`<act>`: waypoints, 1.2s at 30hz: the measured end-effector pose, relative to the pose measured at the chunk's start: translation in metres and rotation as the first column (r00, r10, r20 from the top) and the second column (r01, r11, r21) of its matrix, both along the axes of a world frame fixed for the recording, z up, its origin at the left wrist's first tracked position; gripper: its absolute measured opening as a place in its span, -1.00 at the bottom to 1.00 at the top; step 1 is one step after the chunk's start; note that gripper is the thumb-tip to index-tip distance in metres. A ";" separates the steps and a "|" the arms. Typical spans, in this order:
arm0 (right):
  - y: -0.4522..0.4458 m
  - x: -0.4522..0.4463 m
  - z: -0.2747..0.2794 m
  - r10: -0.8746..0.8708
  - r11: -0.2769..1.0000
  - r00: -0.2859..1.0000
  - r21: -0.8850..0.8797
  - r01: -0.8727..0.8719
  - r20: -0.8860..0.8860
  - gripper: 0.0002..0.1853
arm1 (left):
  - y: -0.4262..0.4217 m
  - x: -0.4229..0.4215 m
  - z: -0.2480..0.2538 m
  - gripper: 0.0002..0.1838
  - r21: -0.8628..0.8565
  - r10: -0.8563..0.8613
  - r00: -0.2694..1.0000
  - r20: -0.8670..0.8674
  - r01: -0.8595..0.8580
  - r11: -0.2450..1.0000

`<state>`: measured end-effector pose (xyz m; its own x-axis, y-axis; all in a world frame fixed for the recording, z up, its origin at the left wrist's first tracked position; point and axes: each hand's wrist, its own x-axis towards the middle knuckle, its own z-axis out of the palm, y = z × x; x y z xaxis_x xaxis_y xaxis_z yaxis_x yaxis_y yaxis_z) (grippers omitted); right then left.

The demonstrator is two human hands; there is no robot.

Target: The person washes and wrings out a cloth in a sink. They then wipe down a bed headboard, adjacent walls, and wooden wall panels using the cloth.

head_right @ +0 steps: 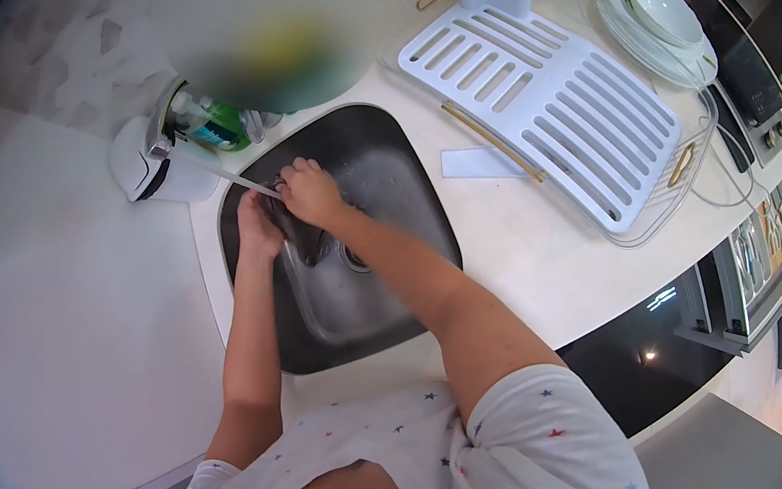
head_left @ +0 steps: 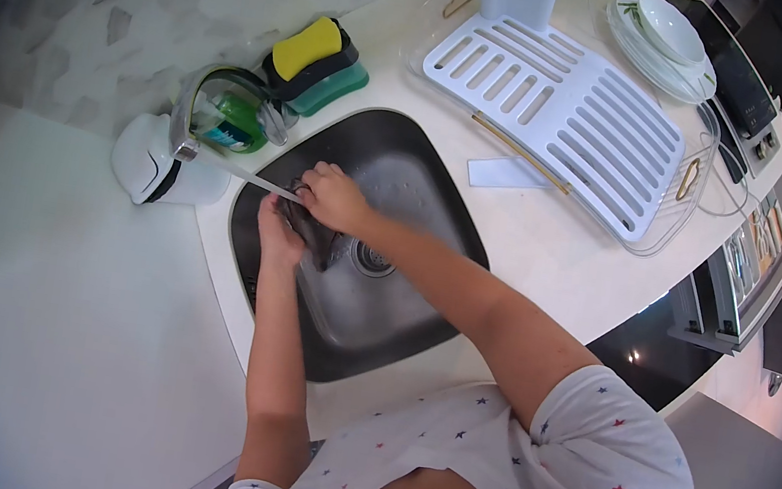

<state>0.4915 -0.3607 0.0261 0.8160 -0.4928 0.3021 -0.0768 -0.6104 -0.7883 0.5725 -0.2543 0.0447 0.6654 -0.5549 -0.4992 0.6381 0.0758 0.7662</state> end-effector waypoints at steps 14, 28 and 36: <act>0.024 0.010 -0.052 -0.392 0.724 0.916 0.584 0.366 -0.087 -0.65 | 0.007 0.010 -0.114 -0.58 0.003 0.139 0.878 -0.458 -0.155 0.988; 0.001 0.006 -0.060 -0.377 0.650 0.926 0.706 0.281 -0.022 -0.68 | -0.002 -0.035 -0.037 -0.37 0.110 0.112 0.721 -0.684 -0.049 0.993; 0.014 -0.005 -0.047 -0.129 0.669 0.988 0.728 0.153 -0.090 -0.66 | -0.021 -0.013 -0.076 -0.39 0.032 0.203 0.809 -0.552 -0.223 0.974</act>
<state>0.4870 -0.3464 -0.0212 0.7203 -0.6557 -0.2261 -0.1427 0.1789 -0.9735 0.5598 -0.2752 -0.0317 0.3896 -0.4545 -0.8010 0.9164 0.2778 0.2882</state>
